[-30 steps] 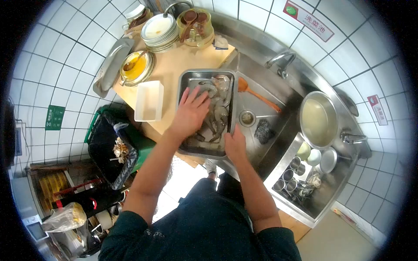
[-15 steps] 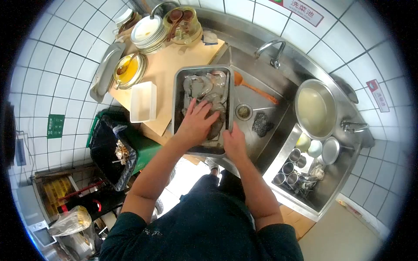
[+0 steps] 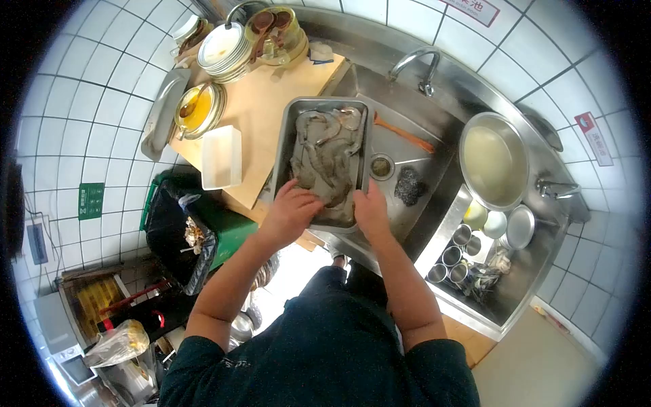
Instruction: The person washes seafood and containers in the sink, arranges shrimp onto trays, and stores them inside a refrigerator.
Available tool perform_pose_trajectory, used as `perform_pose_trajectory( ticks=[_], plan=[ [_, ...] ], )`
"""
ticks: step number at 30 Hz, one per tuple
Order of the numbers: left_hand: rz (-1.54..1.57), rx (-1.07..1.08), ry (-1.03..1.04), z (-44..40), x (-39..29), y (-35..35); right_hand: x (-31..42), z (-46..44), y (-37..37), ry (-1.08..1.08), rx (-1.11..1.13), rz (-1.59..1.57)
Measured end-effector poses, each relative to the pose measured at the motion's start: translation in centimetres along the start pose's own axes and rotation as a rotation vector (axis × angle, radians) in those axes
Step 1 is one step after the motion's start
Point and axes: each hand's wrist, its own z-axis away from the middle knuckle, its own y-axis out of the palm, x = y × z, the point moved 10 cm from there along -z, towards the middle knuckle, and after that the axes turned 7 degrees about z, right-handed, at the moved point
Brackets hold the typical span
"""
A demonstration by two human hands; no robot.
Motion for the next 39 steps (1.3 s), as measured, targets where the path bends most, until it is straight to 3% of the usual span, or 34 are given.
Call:
perform_pose_trajectory(
  ticks=[6,9,11,12,14,15,17,20,24,28,31,33,35,36,37,39],
  plan=[
    [0.102,0.019,0.03,-0.4,-1.6,-0.8,1.2,-0.2,-1.6,0.047,-0.034,0.082],
    [0.027,-0.162,-0.147,0.1,1.1,-2.8,1.7,-0.1,-2.0,0.104,-0.034,0.115],
    [-0.118,-0.519,-0.381,3.4,4.3,-5.5,0.8,-0.5,-2.8,0.13,-0.062,0.281],
    [-0.196,-0.702,-0.495,5.9,6.0,-6.5,0.5,-1.0,-3.1,0.041,-0.082,0.278],
    [-0.057,-1.156,-0.766,13.4,12.3,-6.4,-0.4,-1.5,-3.7,-0.139,-0.123,0.267],
    [-0.198,-1.11,-1.129,17.2,15.8,-5.7,-1.2,-1.7,-3.9,-0.093,-0.084,0.232],
    [0.009,-1.206,-1.395,23.1,22.0,-4.1,-2.4,-1.6,-3.9,-0.001,-0.006,0.172],
    [0.931,-1.389,-1.438,24.2,26.3,-1.0,-1.5,-1.2,-3.7,-0.038,0.029,0.094],
    [1.251,-1.408,-1.399,24.3,29.8,0.8,-1.1,-0.4,-3.2,-0.049,0.09,0.135],
    [1.264,-1.334,-1.392,26.8,31.3,2.4,-0.8,0.5,-2.0,-0.084,0.13,0.138],
    [1.161,-1.403,-1.334,29.6,25.5,1.4,0.1,2.0,-0.5,-0.112,0.195,0.165],
    [1.147,-1.415,-1.187,33.4,21.1,1.7,1.0,3.4,0.8,-0.14,0.232,0.162],
    [1.14,-1.545,-1.224,39.4,15.0,2.4,0.9,4.6,2.2,-0.219,0.233,0.208],
    [1.137,-1.532,-1.295,43.3,12.1,3.5,-0.6,5.0,2.6,-0.16,0.238,0.279],
    [1.135,-1.527,-1.363,47.9,9.1,5.0,0.8,6.5,4.2,-0.25,0.274,0.219],
    [1.188,-1.55,-1.448,58.9,3.4,11.1,1.6,9.0,7.4,-0.313,0.395,0.226]
  ],
)
